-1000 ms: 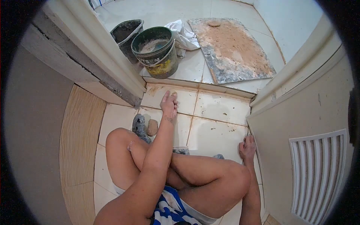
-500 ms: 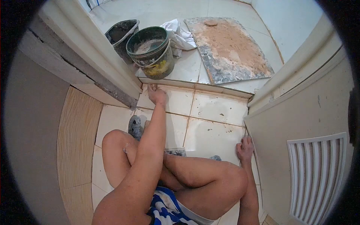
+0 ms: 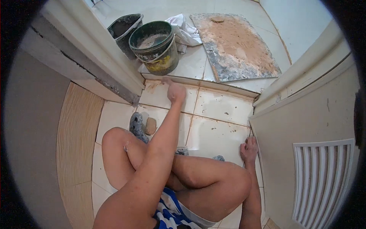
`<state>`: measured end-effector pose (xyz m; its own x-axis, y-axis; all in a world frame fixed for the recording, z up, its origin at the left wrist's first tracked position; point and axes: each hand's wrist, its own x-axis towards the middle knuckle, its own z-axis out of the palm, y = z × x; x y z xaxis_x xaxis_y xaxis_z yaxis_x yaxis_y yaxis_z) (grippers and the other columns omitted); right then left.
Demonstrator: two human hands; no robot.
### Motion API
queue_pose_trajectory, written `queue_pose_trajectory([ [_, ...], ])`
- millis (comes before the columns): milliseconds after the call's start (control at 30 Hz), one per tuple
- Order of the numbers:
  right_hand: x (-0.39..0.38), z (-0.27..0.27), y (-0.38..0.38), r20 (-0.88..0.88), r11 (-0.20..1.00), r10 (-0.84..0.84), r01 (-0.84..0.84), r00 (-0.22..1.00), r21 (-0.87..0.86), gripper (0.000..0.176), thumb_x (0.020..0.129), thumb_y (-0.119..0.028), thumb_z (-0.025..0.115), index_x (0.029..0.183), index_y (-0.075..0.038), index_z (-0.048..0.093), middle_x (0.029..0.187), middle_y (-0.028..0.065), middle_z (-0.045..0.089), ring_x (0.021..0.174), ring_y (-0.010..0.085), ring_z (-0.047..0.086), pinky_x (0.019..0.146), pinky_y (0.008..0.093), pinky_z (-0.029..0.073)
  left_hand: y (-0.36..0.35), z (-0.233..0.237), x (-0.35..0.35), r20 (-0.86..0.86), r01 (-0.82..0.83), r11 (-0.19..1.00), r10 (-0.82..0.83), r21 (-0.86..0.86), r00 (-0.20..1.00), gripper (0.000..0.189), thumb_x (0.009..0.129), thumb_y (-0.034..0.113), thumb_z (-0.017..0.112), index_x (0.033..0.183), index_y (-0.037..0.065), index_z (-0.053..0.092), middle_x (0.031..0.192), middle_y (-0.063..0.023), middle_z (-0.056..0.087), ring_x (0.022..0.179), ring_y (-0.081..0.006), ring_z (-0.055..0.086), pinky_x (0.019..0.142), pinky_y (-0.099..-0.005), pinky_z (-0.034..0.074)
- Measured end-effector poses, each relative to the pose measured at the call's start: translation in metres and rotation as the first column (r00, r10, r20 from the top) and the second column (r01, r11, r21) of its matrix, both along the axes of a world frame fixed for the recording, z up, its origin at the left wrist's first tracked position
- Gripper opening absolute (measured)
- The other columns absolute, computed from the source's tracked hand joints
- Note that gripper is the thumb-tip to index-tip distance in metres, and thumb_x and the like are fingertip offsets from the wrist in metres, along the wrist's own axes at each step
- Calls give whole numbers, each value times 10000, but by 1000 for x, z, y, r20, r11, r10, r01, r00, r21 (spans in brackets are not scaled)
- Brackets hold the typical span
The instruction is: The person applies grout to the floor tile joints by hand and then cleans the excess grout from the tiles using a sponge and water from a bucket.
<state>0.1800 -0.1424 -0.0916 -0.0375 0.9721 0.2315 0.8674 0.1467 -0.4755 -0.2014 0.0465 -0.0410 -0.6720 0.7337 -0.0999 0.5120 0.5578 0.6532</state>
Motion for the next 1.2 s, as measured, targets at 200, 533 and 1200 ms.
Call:
queue_pose_trajectory([
  [200,-1,5,0,52,1000,-3,2,999,15,181,713,-100,555,868,-32,491,897,176,496,773,387,555,629,489,468,-30,-24,-30,7,73,984,-76,163,997,888,747,79,521,1500,39,51,1041,-310,631,904,-446,628,828,-489,489],
  [533,-5,8,-1,30,1000,-13,13,999,-2,183,727,-102,558,886,-42,491,888,165,498,756,377,552,638,483,460,24,-75,-36,289,-129,957,51,261,956,946,742,39,523,1499,48,-45,1373,-310,435,1284,-405,434,1015,-415,416],
  [1200,1,3,-2,52,1000,6,-6,999,2,192,710,-99,562,878,-40,490,901,174,492,773,379,554,637,486,457,4,-30,-41,722,-302,897,-29,324,691,965,749,-44,458,1512,147,-102,1569,-173,170,844,-295,660,598,-303,511],
])
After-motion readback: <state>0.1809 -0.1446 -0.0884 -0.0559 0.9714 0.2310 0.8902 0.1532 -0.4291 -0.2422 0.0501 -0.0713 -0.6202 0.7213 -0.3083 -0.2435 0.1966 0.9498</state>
